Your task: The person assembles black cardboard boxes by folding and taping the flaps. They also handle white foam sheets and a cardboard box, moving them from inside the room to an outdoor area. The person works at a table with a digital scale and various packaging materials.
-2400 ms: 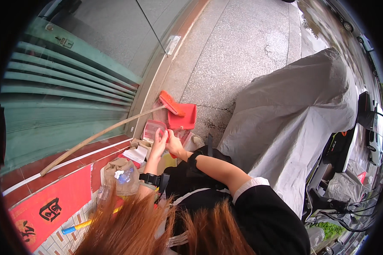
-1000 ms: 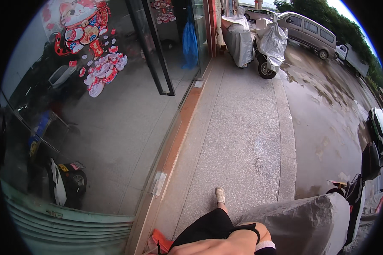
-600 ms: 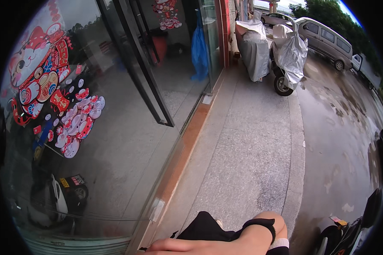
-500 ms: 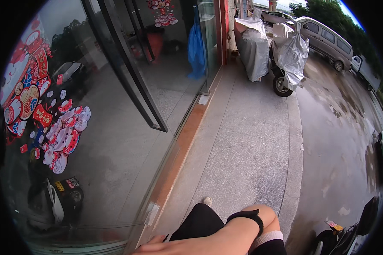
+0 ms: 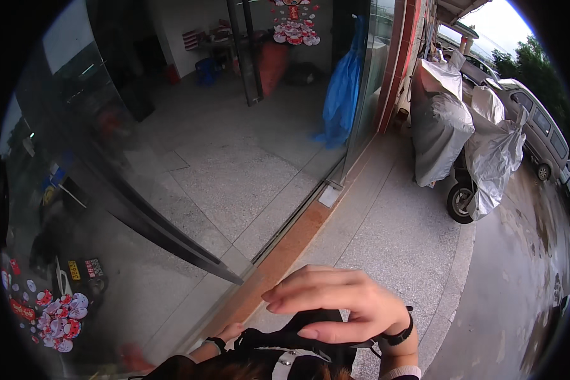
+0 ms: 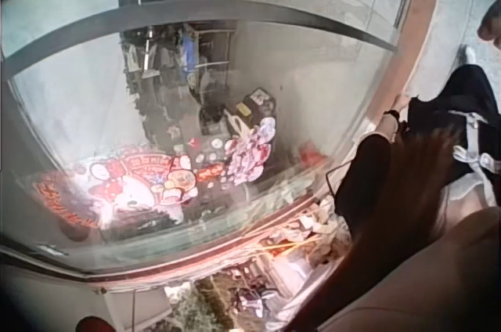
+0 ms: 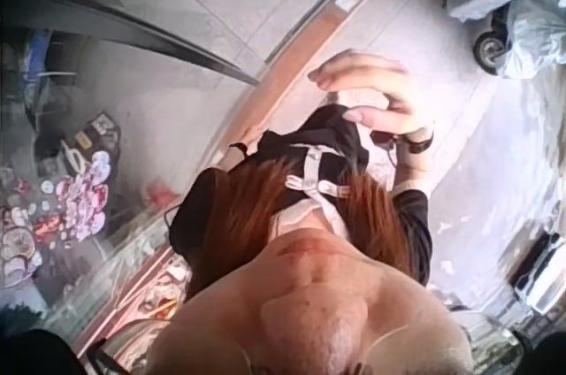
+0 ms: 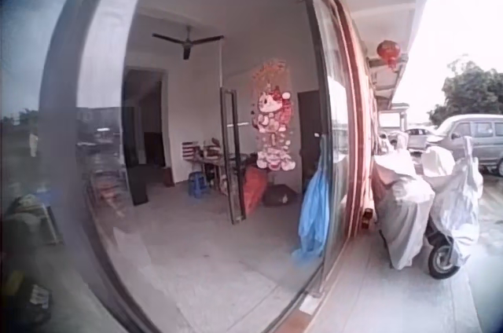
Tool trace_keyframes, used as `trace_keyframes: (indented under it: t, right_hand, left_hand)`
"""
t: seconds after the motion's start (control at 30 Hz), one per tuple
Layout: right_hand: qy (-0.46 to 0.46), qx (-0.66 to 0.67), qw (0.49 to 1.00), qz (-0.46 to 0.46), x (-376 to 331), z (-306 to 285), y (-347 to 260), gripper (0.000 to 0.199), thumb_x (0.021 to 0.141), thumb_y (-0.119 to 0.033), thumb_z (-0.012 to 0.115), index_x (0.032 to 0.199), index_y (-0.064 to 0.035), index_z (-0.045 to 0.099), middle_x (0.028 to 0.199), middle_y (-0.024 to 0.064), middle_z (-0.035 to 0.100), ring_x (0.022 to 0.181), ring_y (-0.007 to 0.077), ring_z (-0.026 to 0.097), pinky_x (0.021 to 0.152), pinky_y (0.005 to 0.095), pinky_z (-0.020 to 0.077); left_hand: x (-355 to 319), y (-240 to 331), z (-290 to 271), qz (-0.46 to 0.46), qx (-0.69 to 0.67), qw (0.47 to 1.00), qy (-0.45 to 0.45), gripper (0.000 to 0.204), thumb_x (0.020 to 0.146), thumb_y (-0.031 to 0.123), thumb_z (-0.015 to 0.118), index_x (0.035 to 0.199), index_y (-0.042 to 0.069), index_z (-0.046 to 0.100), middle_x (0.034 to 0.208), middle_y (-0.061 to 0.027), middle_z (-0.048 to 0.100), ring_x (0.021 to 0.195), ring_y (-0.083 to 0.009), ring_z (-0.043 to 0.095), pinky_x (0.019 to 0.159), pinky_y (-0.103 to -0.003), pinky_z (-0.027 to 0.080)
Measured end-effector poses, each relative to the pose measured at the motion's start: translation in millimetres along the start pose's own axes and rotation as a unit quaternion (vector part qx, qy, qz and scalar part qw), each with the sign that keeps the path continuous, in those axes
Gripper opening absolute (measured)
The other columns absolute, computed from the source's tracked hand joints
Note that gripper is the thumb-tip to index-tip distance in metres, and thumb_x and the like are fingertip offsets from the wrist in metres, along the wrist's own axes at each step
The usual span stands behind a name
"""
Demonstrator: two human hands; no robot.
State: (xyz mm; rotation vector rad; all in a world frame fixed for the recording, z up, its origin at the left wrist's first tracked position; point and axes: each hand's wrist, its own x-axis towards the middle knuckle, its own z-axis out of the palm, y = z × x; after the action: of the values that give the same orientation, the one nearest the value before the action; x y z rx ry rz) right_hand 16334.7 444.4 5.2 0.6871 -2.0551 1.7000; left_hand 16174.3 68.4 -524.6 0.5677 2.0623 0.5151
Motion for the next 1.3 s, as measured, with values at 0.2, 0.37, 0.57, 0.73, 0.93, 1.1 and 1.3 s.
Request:
trace_keyframes:
  t: [0.2,0.37,0.57,0.73,0.93,1.1,1.3]
  right_hand:
    - [0.017,-0.111,0.967,0.230,106.8,-223.5,208.9,0.059,0.078,-0.017,0.061,0.129,-0.0059,0.034,0.126,0.0126,0.041,0.107,0.0218,0.048,0.087,0.0341,0.0423]
    - [0.056,-0.109,0.949,0.289,250.1,-342.0,437.7,0.074,0.074,-0.028,0.065,0.133,-0.0057,0.026,0.127,0.0201,0.037,0.111,0.0251,0.045,0.090,0.0361,0.0395]
    - [-0.008,-0.352,0.905,0.238,429.0,-423.8,681.5,0.090,0.066,-0.032,0.070,0.134,-0.0021,0.020,0.126,0.0246,0.036,0.118,0.0374,0.036,0.097,0.0366,0.0318]
    - [0.042,-0.387,0.857,0.337,585.4,-509.0,794.0,0.094,0.060,-0.031,0.074,0.134,-0.0077,0.020,0.125,0.0257,0.037,0.116,0.0382,0.038,0.095,0.0380,0.0353]
    - [0.237,-0.395,0.853,0.247,739.7,-637.4,915.9,0.096,0.059,-0.037,0.074,0.134,-0.0071,0.022,0.121,0.0266,0.041,0.112,0.0376,0.043,0.093,0.0399,0.0359]
    - [0.447,-0.532,0.693,0.192,826.6,-658.2,1010.0,0.093,0.063,-0.051,0.070,0.129,-0.0009,0.029,0.114,0.0226,0.049,0.103,0.0385,0.049,0.086,0.0427,0.0407]
    - [0.536,-0.663,0.519,0.059,831.8,-617.8,1033.5,0.046,0.075,-0.022,0.065,0.115,-0.0085,0.046,0.096,0.0121,0.057,0.083,0.0315,0.057,0.066,0.0427,0.0469]
  left_hand:
    - [132.8,92.7,-14.5,0.033,-0.109,0.982,0.151,0.024,0.075,0.019,0.052,0.058,0.004,0.058,0.062,-0.0142,0.057,0.063,-0.0291,0.057,0.058,-0.039,0.042]
    - [141.4,105.8,26.8,-0.124,-0.089,0.988,0.015,0.021,0.072,0.025,0.055,0.068,0.006,0.062,0.069,-0.0142,0.060,0.070,-0.0314,0.058,0.065,-0.040,0.045]
    - [219.6,171.2,-11.1,-0.254,-0.235,0.937,0.042,0.021,0.073,0.026,0.054,0.075,0.007,0.063,0.076,-0.0141,0.061,0.075,-0.0309,0.059,0.068,-0.040,0.045]
    - [311.4,218.2,-107.2,-0.267,-0.302,0.910,0.098,0.024,0.073,0.028,0.054,0.081,0.007,0.063,0.082,-0.0141,0.062,0.079,-0.0304,0.059,0.070,-0.039,0.046]
    - [426.0,208.8,-348.1,-0.251,-0.359,0.866,0.241,0.030,0.075,0.031,0.053,0.093,0.008,0.062,0.095,-0.0157,0.062,0.091,-0.0304,0.058,0.078,-0.038,0.045]
    - [498.9,113.1,-559.7,-0.276,-0.291,0.803,0.440,0.033,0.078,0.030,0.052,0.100,0.007,0.059,0.097,-0.0166,0.061,0.094,-0.0322,0.057,0.081,-0.038,0.045]
    - [537.6,32.6,-658.1,-0.358,-0.302,0.787,0.400,0.027,0.075,0.033,0.048,0.083,0.012,0.063,0.085,-0.0124,0.063,0.085,-0.0312,0.058,0.076,-0.040,0.046]
